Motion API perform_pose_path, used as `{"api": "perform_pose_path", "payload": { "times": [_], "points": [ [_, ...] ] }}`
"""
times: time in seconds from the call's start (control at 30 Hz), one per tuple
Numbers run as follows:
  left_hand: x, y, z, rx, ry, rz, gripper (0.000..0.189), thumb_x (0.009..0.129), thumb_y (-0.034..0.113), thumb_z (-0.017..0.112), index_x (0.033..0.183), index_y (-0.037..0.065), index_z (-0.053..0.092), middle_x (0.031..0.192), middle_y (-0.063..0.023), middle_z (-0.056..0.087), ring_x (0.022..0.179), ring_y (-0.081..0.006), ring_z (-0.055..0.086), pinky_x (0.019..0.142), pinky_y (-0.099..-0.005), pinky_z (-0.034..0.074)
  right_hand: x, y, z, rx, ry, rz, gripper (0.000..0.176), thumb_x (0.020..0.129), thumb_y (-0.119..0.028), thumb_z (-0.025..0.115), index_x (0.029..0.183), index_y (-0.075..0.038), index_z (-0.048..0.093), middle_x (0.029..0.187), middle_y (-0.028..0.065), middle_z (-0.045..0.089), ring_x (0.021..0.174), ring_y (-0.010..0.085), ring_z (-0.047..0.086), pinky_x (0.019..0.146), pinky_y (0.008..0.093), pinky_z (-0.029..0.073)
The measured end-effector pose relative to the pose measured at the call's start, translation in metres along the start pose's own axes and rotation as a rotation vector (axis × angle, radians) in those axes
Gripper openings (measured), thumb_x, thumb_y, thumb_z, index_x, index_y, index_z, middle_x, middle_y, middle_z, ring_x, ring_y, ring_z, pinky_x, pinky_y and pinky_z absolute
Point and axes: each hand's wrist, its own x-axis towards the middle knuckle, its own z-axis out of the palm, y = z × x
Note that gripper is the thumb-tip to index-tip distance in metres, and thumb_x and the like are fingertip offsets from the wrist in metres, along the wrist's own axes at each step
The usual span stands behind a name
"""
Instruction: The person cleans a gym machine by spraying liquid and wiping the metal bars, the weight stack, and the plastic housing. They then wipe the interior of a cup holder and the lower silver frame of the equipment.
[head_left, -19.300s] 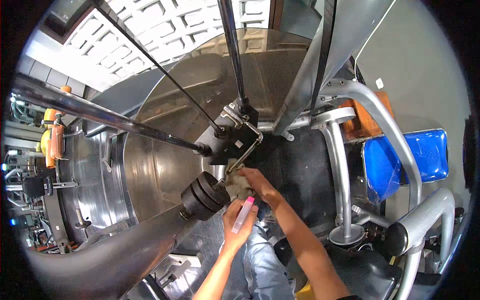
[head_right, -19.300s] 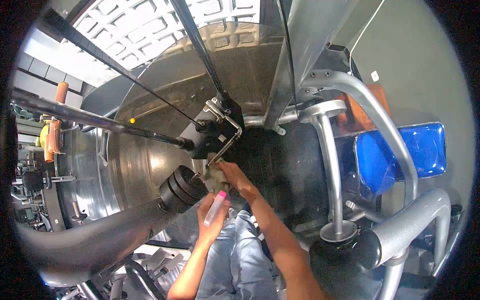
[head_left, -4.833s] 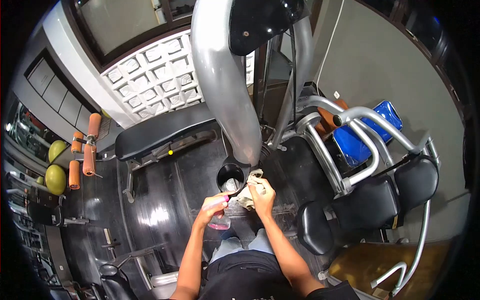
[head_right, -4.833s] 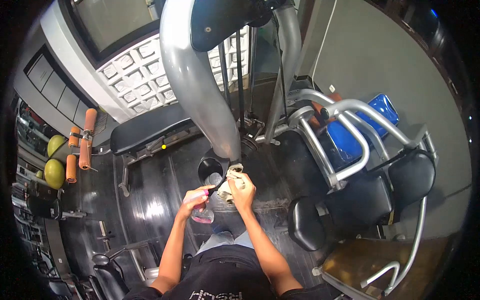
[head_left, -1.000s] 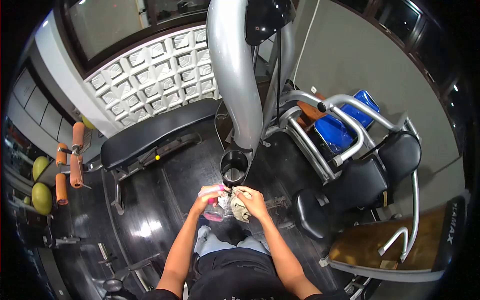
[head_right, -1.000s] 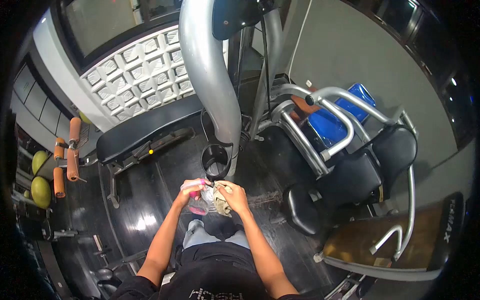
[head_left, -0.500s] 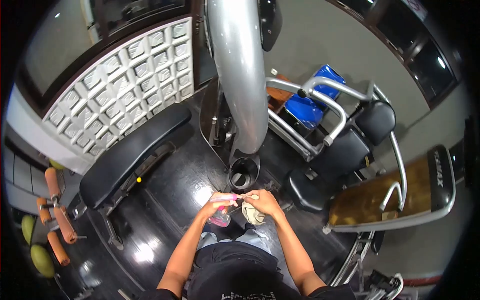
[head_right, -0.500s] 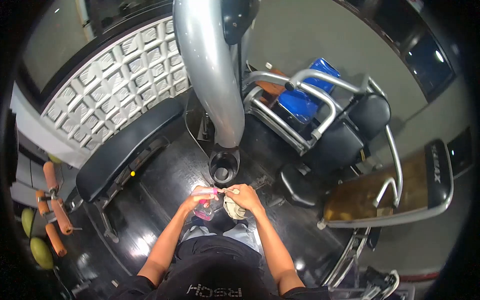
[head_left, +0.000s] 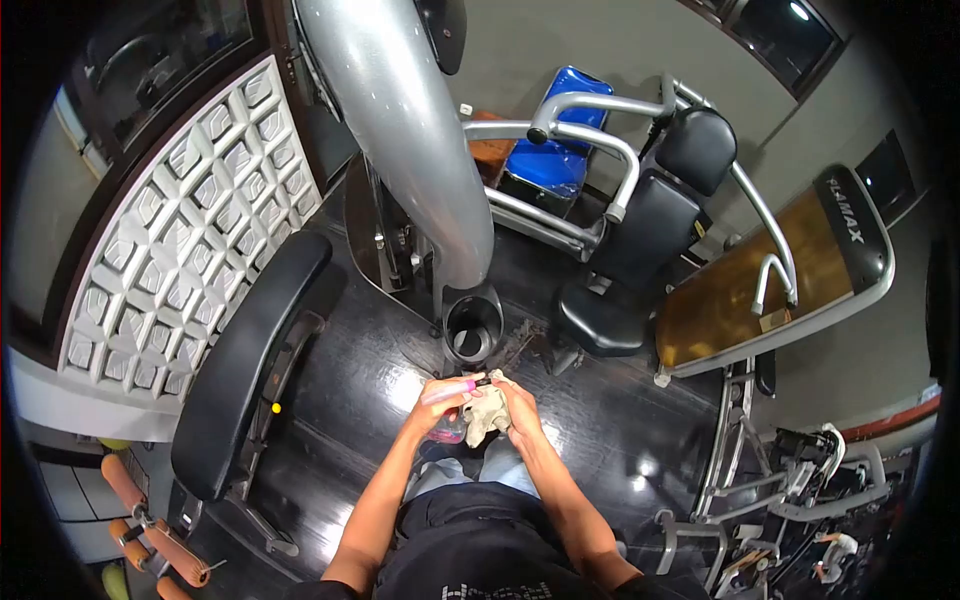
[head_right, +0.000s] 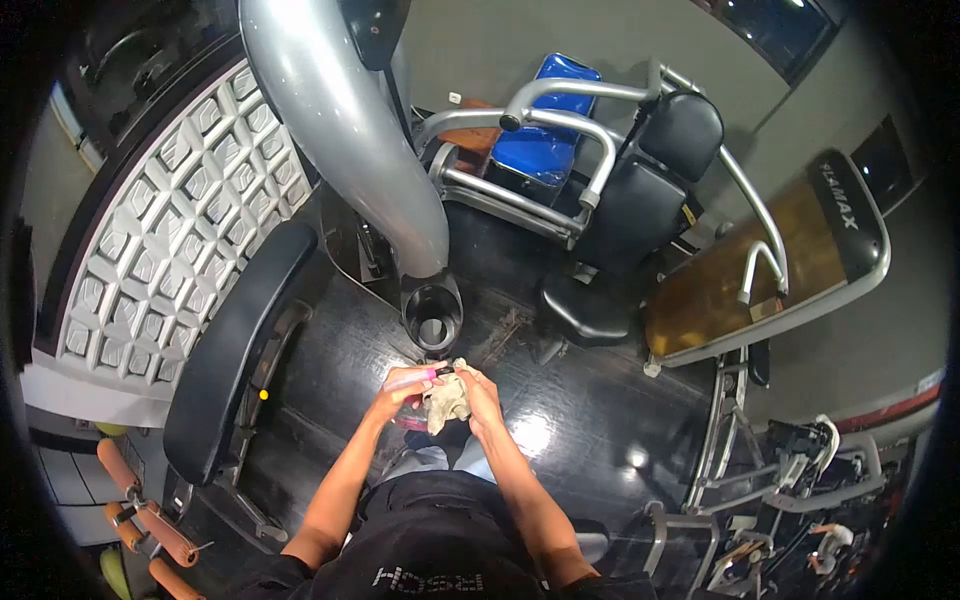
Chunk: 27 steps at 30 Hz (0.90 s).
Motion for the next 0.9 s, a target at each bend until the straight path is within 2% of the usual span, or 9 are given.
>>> {"api": "perform_pose_path", "payload": {
  "times": [0.1,0.23,0.4,0.53,0.6,0.63,0.7,0.77,0.9],
  "points": [
    [0.000,0.001,0.000,-0.004,0.001,-0.003,0.046,0.085,0.021,0.065,0.127,0.003,0.064,0.082,-0.0015,0.069,0.052,-0.0063,0.050,0.049,-0.0212,0.041,-0.008,-0.003,0.003,0.085,-0.023,0.009,0.019,0.094,-0.015,0.059,0.109,-0.002,0.061,0.096,0.0094,0.069,0.084,0.0188,0.068,0.076,0.0310,0.055],
    [-0.003,0.005,-0.001,-0.025,-0.010,-0.014,0.047,0.086,0.023,0.065,0.128,0.003,0.063,0.083,-0.0007,0.068,0.054,-0.0060,0.051,0.049,-0.0207,0.041,-0.031,-0.019,0.006,0.065,-0.057,-0.025,0.021,0.094,-0.020,0.061,0.106,-0.003,0.063,0.097,0.0062,0.069,0.085,0.0153,0.067,0.076,0.0289,0.053],
    [-0.014,0.010,-0.008,-0.007,0.064,0.062,0.038,0.085,0.022,0.067,0.115,0.001,0.070,0.094,-0.0077,0.070,0.058,-0.0082,0.055,0.050,-0.0213,0.043,-0.023,-0.018,-0.010,-0.082,-0.038,0.041,0.018,0.089,-0.016,0.062,0.103,-0.004,0.062,0.091,0.0047,0.067,0.080,0.0145,0.065,0.075,0.0287,0.053],
    [-0.025,0.004,-0.015,-0.005,0.172,0.088,0.027,0.085,0.017,0.067,0.103,-0.002,0.072,0.100,-0.0103,0.070,0.061,-0.0102,0.058,0.049,-0.0232,0.044,0.010,0.019,-0.010,0.045,-0.091,0.090,0.020,0.096,-0.019,0.056,0.108,-0.004,0.061,0.097,0.0067,0.067,0.087,0.0174,0.066,0.077,0.0323,0.054],
    [-0.031,0.005,-0.016,0.003,0.227,0.084,0.029,0.083,0.019,0.065,0.100,-0.003,0.072,0.093,-0.0094,0.069,0.058,-0.0115,0.057,0.049,-0.0237,0.043,0.015,0.019,-0.012,0.265,-0.345,0.210,0.025,0.101,-0.021,0.047,0.111,-0.003,0.061,0.103,0.0092,0.068,0.091,0.0213,0.067,0.083,0.0356,0.055],
    [-0.034,0.006,-0.015,0.007,0.271,0.079,0.031,0.080,0.022,0.063,0.097,-0.004,0.072,0.086,-0.0085,0.068,0.054,-0.0128,0.056,0.049,-0.0242,0.043,0.014,0.015,-0.012,0.264,-0.347,0.214,0.025,0.101,-0.021,0.047,0.111,-0.003,0.061,0.103,0.0092,0.068,0.091,0.0213,0.067,0.083,0.0356,0.055],
    [-0.038,0.000,-0.022,0.007,0.259,0.081,0.028,0.083,0.020,0.064,0.097,-0.003,0.072,0.091,-0.0096,0.069,0.056,-0.0125,0.057,0.049,-0.0242,0.044,0.007,0.003,-0.015,0.231,-0.355,0.235,0.031,0.104,-0.022,0.041,0.114,0.000,0.060,0.107,0.0115,0.068,0.096,0.0231,0.067,0.085,0.0367,0.056],
    [-0.040,-0.005,-0.025,0.007,0.244,0.087,0.024,0.086,0.018,0.066,0.097,-0.003,0.072,0.096,-0.0106,0.071,0.058,-0.0123,0.058,0.049,-0.0241,0.044,-0.003,-0.008,-0.015,0.223,-0.317,0.214,0.030,0.103,-0.021,0.042,0.113,0.000,0.061,0.108,0.0122,0.068,0.098,0.0219,0.067,0.085,0.0357,0.056],
    [-0.037,0.010,-0.016,0.038,0.303,0.110,0.019,0.086,0.015,0.065,0.089,-0.003,0.070,0.088,-0.0092,0.069,0.053,-0.0121,0.056,0.048,-0.0244,0.045,-0.022,-0.037,-0.009,0.168,-0.286,0.160,0.025,0.100,-0.020,0.050,0.110,-0.002,0.063,0.105,0.0105,0.068,0.094,0.0197,0.067,0.084,0.0343,0.055]
  ]
}}
